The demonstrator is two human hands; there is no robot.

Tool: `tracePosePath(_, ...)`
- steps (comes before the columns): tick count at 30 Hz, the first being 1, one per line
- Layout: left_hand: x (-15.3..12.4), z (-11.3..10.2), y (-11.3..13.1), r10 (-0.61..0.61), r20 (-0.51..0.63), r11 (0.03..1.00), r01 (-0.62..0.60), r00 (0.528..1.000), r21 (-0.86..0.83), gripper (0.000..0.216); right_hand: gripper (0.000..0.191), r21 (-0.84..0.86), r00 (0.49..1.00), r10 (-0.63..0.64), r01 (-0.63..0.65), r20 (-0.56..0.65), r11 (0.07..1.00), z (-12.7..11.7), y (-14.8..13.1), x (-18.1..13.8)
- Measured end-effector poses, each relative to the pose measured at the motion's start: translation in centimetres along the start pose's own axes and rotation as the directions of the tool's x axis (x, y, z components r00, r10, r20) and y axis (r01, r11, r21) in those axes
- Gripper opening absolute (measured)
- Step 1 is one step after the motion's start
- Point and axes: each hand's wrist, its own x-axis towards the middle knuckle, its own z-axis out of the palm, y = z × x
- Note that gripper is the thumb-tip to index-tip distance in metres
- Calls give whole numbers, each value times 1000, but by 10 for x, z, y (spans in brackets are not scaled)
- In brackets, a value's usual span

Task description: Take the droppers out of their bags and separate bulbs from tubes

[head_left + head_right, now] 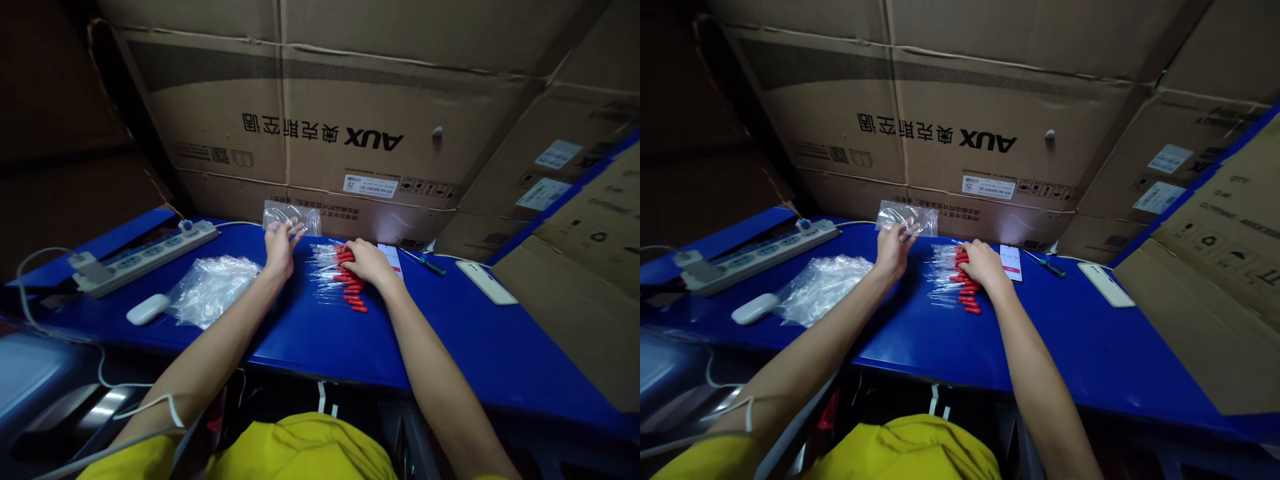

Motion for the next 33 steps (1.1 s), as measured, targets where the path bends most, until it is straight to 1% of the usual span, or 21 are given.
tracePosePath(4, -11, 7, 0, -82, 0, 996, 82, 997, -35, 37, 40, 88, 996, 11, -4, -88, 996, 1, 1, -5)
tracePosePath(6, -17, 11, -2, -118, 27, 992, 119, 993, -43, 47, 42, 181, 989, 25, 2, -146, 984, 2, 2, -6)
tracePosePath(8, -22, 13, -5, -153, 83, 986, 157, 985, -49, 52, 44, 318, 974, 64, 8, -215, 948, 5, 2, -4)
tracePosePath(10, -28, 15, -9, -187, 136, 979, 197, 973, -58, 51, 43, 493, 959, 115, 28, -258, 870, 8, 2, -1)
tracePosePath(13, -34, 17, -13, -225, 195, 967, 244, 955, -79, 50, 41, 741, 957, 166, 68, -238, 668, 11, 0, 2)
tracePosePath(15, -35, 18, -14, -224, 230, 964, 251, 947, -92, 51, 39, 840, 955, 195, 87, -223, 536, 11, -1, 3)
tracePosePath(16, -34, 18, -13, -218, 243, 964, 248, 945, -97, 51, 36, 866, 949, 217, 97, -229, 490, 10, -1, 3)
tracePosePath(19, -28, 15, -11, -209, 232, 972, 228, 950, -61, 47, 29, 900, 923, 281, 131, -264, 416, 7, 0, 1)
tracePosePath(21, -22, 11, -8, -189, 147, 982, 184, 971, 44, 45, 29, 910, 920, 281, 151, -272, 387, 4, 1, -2)
tracePosePath(22, -19, 9, -5, -132, 84, 985, 121, 988, 126, 46, 29, 909, 927, 256, 162, -273, 384, 3, 1, -4)
tracePosePath(23, -17, 7, -2, -23, 27, 973, 16, 999, 229, 49, 28, 901, 936, 215, 177, -278, 396, 1, 1, -7)
tracePosePath(24, -16, 5, 3, 128, 5, 930, -122, 992, 345, 52, 26, 885, 945, 162, 195, -285, 423, 0, 1, -10)
tracePosePath(25, -15, 4, 8, 287, 40, 847, -274, 957, 455, 54, 23, 862, 951, 102, 215, -292, 460, -2, 0, -13)
tracePosePath(26, -14, 3, 14, 409, 135, 737, -414, 902, 535, 54, 20, 834, 955, 41, 236, -295, 498, -4, -1, -16)
tracePosePath(27, -14, 3, 20, 456, 265, 634, -519, 849, 573, 50, 18, 809, 956, -15, 256, -293, 529, -5, -2, -20)
tracePosePath(28, -14, 4, 25, 421, 402, 574, -582, 813, 576, 44, 16, 792, 957, -60, 270, -284, 547, -7, -3, -22)
tracePosePath(29, -14, 4, 29, 323, 521, 564, -603, 790, 564, 37, 15, 786, 959, -93, 275, -270, 553, -8, -4, -24)
tracePosePath(30, -15, 6, 32, 205, 605, 590, -590, 770, 551, 33, 15, 789, 961, -114, 271, -250, 552, -9, -5, -26)
tracePosePath(31, -15, 7, 34, 98, 653, 630, -555, 751, 543, 33, 15, 795, 965, -125, 260, -230, 548, -10, -5, -26)
tracePosePath(32, -15, 8, 35, 26, 673, 669, -513, 739, 537, 35, 16, 800, 969, -128, 246, -211, 547, -11, -5, -27)
tracePosePath(33, -15, 8, 34, -7, 677, 702, -479, 736, 528, 36, 17, 803, 973, -124, 233, -197, 549, -11, -5, -27)
